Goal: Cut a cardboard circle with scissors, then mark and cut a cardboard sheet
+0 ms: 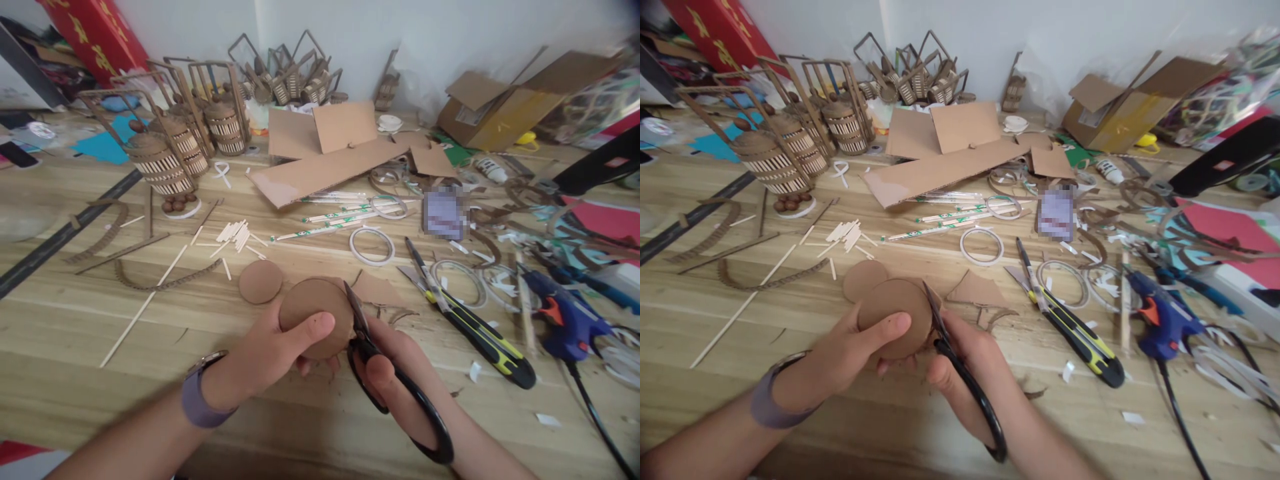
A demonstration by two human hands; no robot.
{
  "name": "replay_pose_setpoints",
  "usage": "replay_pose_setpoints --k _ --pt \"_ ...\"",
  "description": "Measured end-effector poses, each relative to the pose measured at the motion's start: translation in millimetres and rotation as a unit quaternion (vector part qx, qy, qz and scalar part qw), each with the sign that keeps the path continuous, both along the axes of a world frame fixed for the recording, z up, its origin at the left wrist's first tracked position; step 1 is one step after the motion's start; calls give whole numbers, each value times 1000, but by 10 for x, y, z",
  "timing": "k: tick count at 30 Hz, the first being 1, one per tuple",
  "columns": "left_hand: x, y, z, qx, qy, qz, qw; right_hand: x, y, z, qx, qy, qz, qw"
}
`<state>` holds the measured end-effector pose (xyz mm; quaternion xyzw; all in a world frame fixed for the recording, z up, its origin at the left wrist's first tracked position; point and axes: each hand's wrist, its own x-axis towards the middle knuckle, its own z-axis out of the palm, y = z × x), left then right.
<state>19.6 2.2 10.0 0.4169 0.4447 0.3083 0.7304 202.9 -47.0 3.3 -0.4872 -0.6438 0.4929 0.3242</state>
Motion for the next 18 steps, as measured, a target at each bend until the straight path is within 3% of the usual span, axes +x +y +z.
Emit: replay_pose_setpoints --k 18 --pt "-25 -7 -17 -13 -25 -26 999 1 20 2 -27 9 10 1000"
